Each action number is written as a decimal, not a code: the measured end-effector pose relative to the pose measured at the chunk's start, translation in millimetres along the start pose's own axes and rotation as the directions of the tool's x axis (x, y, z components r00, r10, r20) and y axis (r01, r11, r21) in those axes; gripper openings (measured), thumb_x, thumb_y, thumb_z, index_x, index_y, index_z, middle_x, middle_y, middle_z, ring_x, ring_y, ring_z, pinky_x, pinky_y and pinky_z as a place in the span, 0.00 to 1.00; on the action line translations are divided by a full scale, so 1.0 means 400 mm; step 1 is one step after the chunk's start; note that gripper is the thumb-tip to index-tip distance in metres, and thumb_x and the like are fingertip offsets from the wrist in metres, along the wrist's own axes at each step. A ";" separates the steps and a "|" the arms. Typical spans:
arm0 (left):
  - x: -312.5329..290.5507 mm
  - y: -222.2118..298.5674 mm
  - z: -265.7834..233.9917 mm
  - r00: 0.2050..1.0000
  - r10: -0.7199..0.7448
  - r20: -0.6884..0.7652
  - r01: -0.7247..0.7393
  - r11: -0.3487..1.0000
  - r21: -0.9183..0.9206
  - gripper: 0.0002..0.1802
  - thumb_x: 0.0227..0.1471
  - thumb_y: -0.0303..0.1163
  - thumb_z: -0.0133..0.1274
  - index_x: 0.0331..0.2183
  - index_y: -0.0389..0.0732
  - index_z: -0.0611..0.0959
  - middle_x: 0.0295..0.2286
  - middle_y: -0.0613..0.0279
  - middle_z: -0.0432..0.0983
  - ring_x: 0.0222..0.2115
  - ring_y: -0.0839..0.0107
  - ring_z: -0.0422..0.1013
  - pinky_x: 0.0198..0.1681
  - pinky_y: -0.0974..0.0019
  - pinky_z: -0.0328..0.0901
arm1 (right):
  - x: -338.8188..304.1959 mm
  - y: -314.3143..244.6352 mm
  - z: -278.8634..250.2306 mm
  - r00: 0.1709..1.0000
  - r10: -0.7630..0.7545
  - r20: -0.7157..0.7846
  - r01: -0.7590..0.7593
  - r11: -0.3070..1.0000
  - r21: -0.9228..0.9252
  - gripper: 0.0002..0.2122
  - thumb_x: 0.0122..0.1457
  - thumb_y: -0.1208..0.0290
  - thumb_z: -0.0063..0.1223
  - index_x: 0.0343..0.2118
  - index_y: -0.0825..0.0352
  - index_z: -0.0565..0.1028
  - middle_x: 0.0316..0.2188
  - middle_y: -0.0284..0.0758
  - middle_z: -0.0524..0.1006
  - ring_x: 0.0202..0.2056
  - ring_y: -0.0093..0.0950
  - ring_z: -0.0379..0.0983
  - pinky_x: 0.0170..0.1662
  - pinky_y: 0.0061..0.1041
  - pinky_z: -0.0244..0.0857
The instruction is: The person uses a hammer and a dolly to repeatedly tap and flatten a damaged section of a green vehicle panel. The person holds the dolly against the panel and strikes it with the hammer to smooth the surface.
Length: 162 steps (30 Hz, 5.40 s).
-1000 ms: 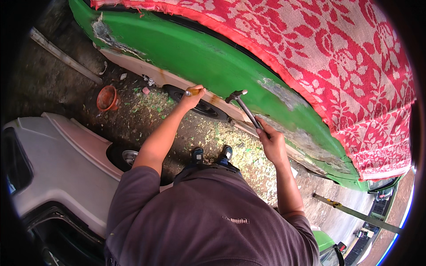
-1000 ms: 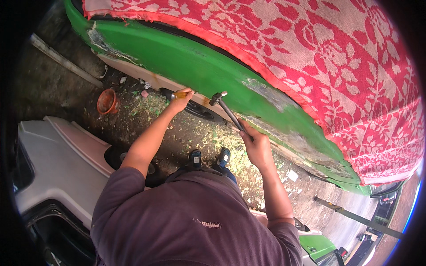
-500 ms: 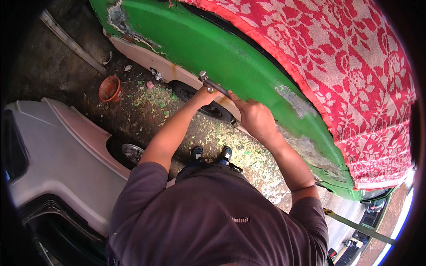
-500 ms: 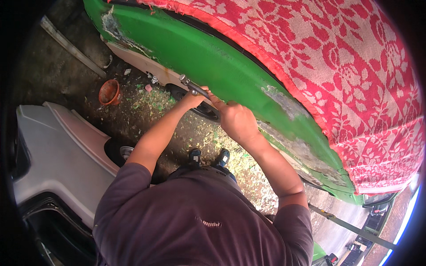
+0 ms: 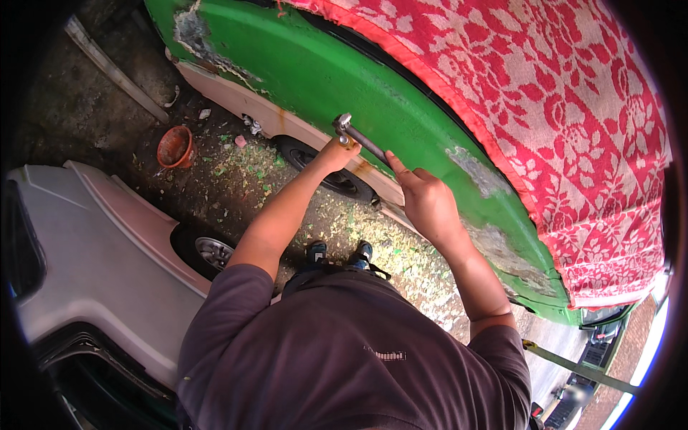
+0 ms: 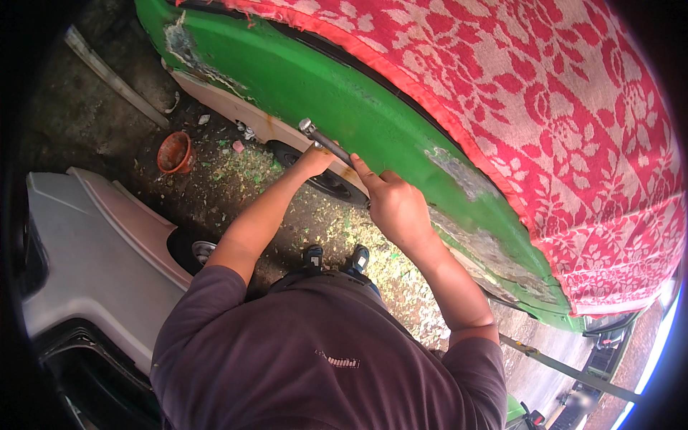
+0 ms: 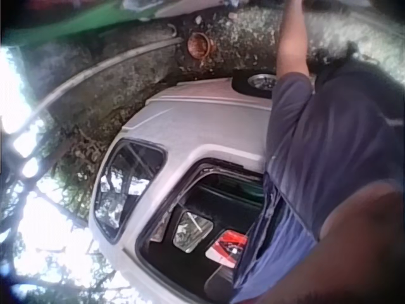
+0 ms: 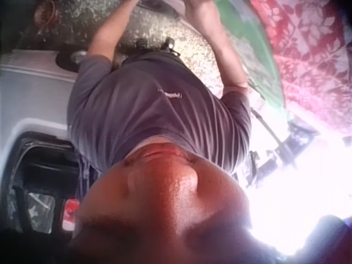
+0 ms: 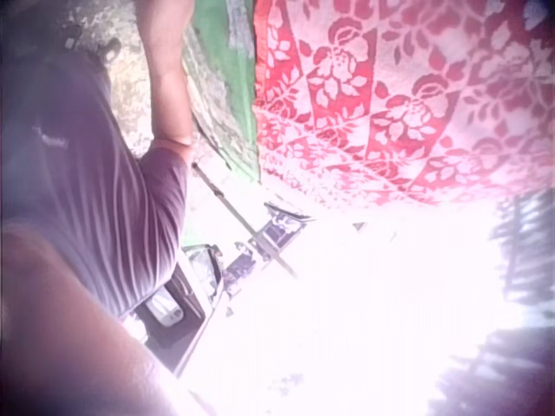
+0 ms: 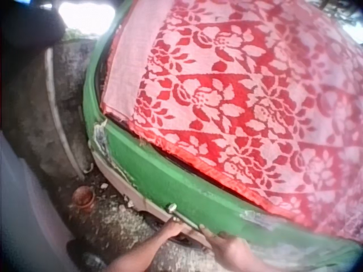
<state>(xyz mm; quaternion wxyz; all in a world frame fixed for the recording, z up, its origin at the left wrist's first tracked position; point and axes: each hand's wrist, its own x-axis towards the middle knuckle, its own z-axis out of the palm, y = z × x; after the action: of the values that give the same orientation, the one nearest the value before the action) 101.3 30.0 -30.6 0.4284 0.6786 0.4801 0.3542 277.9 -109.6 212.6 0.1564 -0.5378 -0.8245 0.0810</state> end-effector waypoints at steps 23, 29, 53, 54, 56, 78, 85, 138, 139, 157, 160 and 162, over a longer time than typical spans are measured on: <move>0.020 0.082 -0.004 0.997 -0.071 0.039 0.069 0.997 0.045 0.15 0.55 0.38 0.52 0.29 0.34 0.76 0.22 0.48 0.74 0.26 0.54 0.72 0.33 0.53 0.65 | 0.005 0.016 -0.011 0.987 0.027 -0.160 -0.001 0.987 0.163 0.24 0.55 0.81 0.51 0.56 0.57 0.75 0.28 0.46 0.76 0.29 0.43 0.76 0.33 0.39 0.70; 0.018 0.039 0.001 0.991 -0.059 0.120 0.051 0.997 0.062 0.15 0.56 0.38 0.52 0.30 0.35 0.76 0.22 0.51 0.73 0.25 0.58 0.70 0.32 0.56 0.64 | 0.004 0.085 0.024 0.995 0.089 -0.052 -0.084 0.992 0.092 0.26 0.54 0.82 0.51 0.57 0.57 0.73 0.31 0.46 0.77 0.31 0.44 0.76 0.35 0.40 0.71; 0.030 0.036 0.010 0.999 0.046 -0.015 -0.045 0.996 0.076 0.17 0.57 0.42 0.50 0.31 0.36 0.77 0.23 0.49 0.74 0.26 0.54 0.72 0.33 0.54 0.66 | 0.020 0.098 0.031 0.997 -0.081 -0.014 0.080 0.995 -0.057 0.28 0.52 0.82 0.53 0.58 0.53 0.73 0.24 0.39 0.72 0.23 0.39 0.73 0.29 0.39 0.68; 0.045 0.029 0.004 1.000 0.006 0.015 -0.007 0.996 0.087 0.17 0.57 0.42 0.50 0.31 0.35 0.77 0.23 0.48 0.75 0.27 0.54 0.72 0.33 0.54 0.66 | 0.011 0.100 0.013 0.997 -0.079 -0.001 0.079 0.996 -0.040 0.29 0.52 0.82 0.51 0.59 0.52 0.72 0.23 0.40 0.72 0.23 0.39 0.73 0.29 0.39 0.68; 0.031 0.070 -0.006 0.988 -0.106 0.117 0.093 0.990 0.109 0.18 0.56 0.43 0.50 0.31 0.35 0.77 0.24 0.48 0.75 0.27 0.53 0.73 0.34 0.53 0.65 | 0.017 0.067 -0.039 0.998 -0.027 -0.049 0.031 0.996 0.083 0.30 0.52 0.83 0.50 0.60 0.53 0.71 0.23 0.42 0.74 0.25 0.41 0.74 0.30 0.40 0.69; 0.003 0.030 0.017 0.994 -0.093 0.064 0.088 0.993 0.074 0.15 0.57 0.39 0.51 0.29 0.35 0.77 0.20 0.53 0.72 0.22 0.62 0.69 0.30 0.56 0.64 | 0.013 0.149 0.069 0.998 -0.066 0.005 0.066 0.998 0.007 0.26 0.56 0.79 0.52 0.59 0.52 0.72 0.22 0.41 0.72 0.22 0.41 0.73 0.28 0.40 0.69; 0.019 0.023 0.012 0.975 -0.183 0.127 0.174 0.982 0.078 0.14 0.58 0.39 0.51 0.36 0.36 0.78 0.26 0.55 0.75 0.27 0.66 0.70 0.34 0.59 0.65 | -0.004 0.131 0.051 0.988 -0.155 0.000 0.154 0.983 -0.098 0.29 0.53 0.81 0.52 0.60 0.52 0.71 0.24 0.40 0.73 0.22 0.41 0.73 0.28 0.40 0.69; -0.024 -0.013 -0.001 0.995 -0.042 0.089 0.045 0.999 -0.027 0.16 0.59 0.40 0.52 0.30 0.35 0.74 0.19 0.60 0.65 0.22 0.72 0.61 0.28 0.62 0.60 | -0.059 0.111 -0.033 0.968 0.242 0.063 -0.237 0.807 0.541 0.19 0.61 0.78 0.54 0.56 0.65 0.73 0.49 0.46 0.78 0.47 0.32 0.76 0.52 0.28 0.66; -0.013 -0.003 -0.001 0.993 -0.040 0.109 0.039 0.999 0.016 0.16 0.59 0.39 0.52 0.30 0.34 0.75 0.20 0.59 0.66 0.22 0.71 0.62 0.29 0.62 0.60 | -0.052 0.101 -0.037 0.967 0.244 0.079 -0.247 0.800 0.547 0.19 0.61 0.78 0.53 0.56 0.64 0.74 0.48 0.47 0.78 0.45 0.32 0.77 0.52 0.28 0.66; 0.004 0.097 -0.003 0.956 -0.126 0.267 0.068 0.974 0.215 0.15 0.58 0.40 0.50 0.39 0.37 0.77 0.36 0.48 0.76 0.38 0.56 0.74 0.43 0.52 0.66 | -0.016 0.061 0.015 0.999 -0.029 -0.031 0.033 0.993 0.117 0.25 0.57 0.81 0.51 0.58 0.55 0.73 0.24 0.45 0.75 0.26 0.43 0.74 0.32 0.39 0.69; 0.021 0.004 0.012 0.982 -0.063 0.176 0.019 0.970 0.244 0.17 0.58 0.42 0.51 0.42 0.38 0.78 0.38 0.49 0.78 0.39 0.57 0.74 0.43 0.52 0.66 | 0.012 0.093 0.044 0.999 0.003 0.039 -0.007 0.993 0.115 0.24 0.58 0.79 0.52 0.58 0.55 0.73 0.25 0.45 0.75 0.26 0.42 0.74 0.32 0.38 0.69; -0.003 0.028 0.026 0.991 -0.060 0.116 0.052 0.996 0.077 0.16 0.56 0.41 0.49 0.29 0.37 0.77 0.23 0.48 0.73 0.25 0.53 0.71 0.32 0.53 0.65 | -0.031 0.066 0.007 0.997 0.046 -0.066 -0.028 0.966 0.257 0.24 0.55 0.82 0.52 0.56 0.56 0.75 0.25 0.44 0.75 0.26 0.41 0.75 0.33 0.39 0.69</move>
<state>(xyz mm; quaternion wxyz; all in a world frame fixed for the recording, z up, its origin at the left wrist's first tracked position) 114.2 24.5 -24.5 0.4405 0.6999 0.4856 0.2835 304.2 -110.1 200.1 0.2523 -0.5310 -0.7908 0.1704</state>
